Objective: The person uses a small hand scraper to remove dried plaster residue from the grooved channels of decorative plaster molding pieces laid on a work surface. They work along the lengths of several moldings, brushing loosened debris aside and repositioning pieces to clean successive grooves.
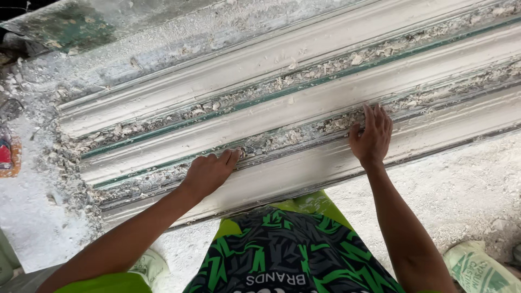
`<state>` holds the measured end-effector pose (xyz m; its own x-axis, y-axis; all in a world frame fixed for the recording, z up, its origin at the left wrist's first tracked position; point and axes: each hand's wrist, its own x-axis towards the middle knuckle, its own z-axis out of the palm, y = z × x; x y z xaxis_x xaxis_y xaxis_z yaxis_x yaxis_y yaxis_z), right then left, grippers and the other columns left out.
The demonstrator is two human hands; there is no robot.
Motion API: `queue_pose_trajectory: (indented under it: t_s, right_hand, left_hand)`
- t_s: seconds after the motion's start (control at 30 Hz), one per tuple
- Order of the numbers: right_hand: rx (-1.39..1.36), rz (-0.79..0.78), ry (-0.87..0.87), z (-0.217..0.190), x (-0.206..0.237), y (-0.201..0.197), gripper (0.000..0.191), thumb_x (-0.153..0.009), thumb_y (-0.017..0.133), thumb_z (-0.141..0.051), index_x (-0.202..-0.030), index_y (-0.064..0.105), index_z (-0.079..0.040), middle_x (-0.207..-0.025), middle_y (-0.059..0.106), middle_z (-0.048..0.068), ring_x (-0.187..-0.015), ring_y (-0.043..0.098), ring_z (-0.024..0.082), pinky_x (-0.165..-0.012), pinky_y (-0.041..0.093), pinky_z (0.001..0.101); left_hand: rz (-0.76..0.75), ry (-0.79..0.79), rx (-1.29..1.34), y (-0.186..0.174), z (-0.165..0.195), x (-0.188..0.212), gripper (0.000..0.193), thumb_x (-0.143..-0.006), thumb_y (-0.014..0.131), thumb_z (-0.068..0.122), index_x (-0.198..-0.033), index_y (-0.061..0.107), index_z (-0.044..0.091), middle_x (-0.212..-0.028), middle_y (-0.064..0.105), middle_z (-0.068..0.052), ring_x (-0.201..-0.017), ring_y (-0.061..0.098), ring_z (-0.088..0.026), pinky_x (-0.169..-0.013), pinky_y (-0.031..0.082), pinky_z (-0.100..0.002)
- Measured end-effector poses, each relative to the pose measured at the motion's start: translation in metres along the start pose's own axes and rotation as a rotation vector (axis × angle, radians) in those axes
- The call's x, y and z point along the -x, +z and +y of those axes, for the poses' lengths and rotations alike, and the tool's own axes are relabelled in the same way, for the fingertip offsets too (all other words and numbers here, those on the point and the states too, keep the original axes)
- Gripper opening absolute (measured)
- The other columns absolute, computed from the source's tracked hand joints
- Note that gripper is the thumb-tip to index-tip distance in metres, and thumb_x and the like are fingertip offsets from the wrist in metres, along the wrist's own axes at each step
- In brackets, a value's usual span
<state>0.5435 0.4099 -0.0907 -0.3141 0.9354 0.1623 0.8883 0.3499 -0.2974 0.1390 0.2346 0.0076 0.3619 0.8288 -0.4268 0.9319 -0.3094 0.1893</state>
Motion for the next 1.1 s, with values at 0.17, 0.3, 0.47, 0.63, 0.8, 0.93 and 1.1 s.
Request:
queue_pose_trajectory:
  t_s: [0.17,0.3,0.47,0.63,0.8,0.93,1.1]
  right_hand:
    - [-0.004,-0.016,0.015,-0.001,-0.003,0.000,0.050,-0.105,0.053,-0.023,-0.152,0.051,-0.006,-0.156,0.047,0.030,-0.148,0.040,0.046,-0.125,0.028,0.0571]
    - [0.007,-0.022,0.021,0.001,-0.001,0.001,0.050,-0.104,0.053,-0.023,-0.151,0.052,-0.008,-0.156,0.047,0.029,-0.148,0.041,0.045,-0.124,0.029,0.0563]
    - [0.017,-0.017,0.013,0.003,0.001,0.003,0.051,-0.105,0.053,-0.022,-0.154,0.050,-0.008,-0.158,0.047,0.028,-0.150,0.039,0.044,-0.126,0.028,0.0556]
    - [0.026,-0.024,0.023,0.003,0.001,0.003,0.053,-0.101,0.054,-0.022,-0.153,0.051,-0.010,-0.157,0.046,0.027,-0.149,0.040,0.043,-0.125,0.028,0.0558]
    - [0.028,-0.023,0.028,0.003,0.001,0.003,0.053,-0.102,0.055,-0.022,-0.153,0.051,-0.009,-0.159,0.046,0.027,-0.149,0.039,0.044,-0.125,0.027,0.0560]
    - [0.032,-0.013,0.032,0.003,0.000,0.003,0.052,-0.102,0.055,-0.022,-0.152,0.051,-0.011,-0.157,0.048,0.026,-0.149,0.040,0.042,-0.125,0.028,0.0557]
    - [0.009,0.002,0.029,-0.001,0.001,-0.002,0.050,-0.104,0.053,-0.022,-0.152,0.052,-0.010,-0.155,0.049,0.027,-0.149,0.041,0.043,-0.125,0.030,0.0552]
  left_hand:
    - [0.132,0.051,-0.015,-0.009,0.000,0.005,0.057,-0.091,0.063,0.005,-0.146,0.047,0.002,-0.134,0.062,-0.017,-0.083,0.073,-0.028,-0.053,0.060,-0.036]
    - [-0.038,-0.011,-0.029,0.001,-0.009,0.019,0.060,-0.090,0.062,0.004,-0.147,0.043,0.005,-0.138,0.058,-0.017,-0.074,0.072,-0.025,-0.046,0.059,-0.034]
    - [0.179,0.023,-0.140,0.025,-0.018,0.036,0.064,-0.085,0.065,0.008,-0.146,0.048,0.006,-0.131,0.065,-0.013,-0.073,0.072,-0.023,-0.049,0.057,-0.034]
    - [0.262,0.019,-0.144,0.032,-0.009,0.032,0.060,-0.088,0.064,0.009,-0.146,0.048,0.006,-0.130,0.065,-0.017,-0.070,0.072,-0.023,-0.046,0.058,-0.034]
    - [0.307,0.040,-0.132,0.029,-0.002,0.020,0.060,-0.086,0.065,0.008,-0.145,0.051,0.004,-0.130,0.065,-0.015,-0.082,0.073,-0.026,-0.052,0.060,-0.034]
    - [0.224,0.041,-0.103,0.027,0.004,0.010,0.059,-0.086,0.066,0.008,-0.142,0.052,0.004,-0.128,0.065,-0.015,-0.086,0.073,-0.026,-0.051,0.061,-0.034]
    - [0.401,0.110,-0.114,0.021,0.012,-0.009,0.057,-0.089,0.066,0.006,-0.144,0.052,0.000,-0.129,0.064,-0.016,-0.093,0.072,-0.027,-0.059,0.062,-0.033]
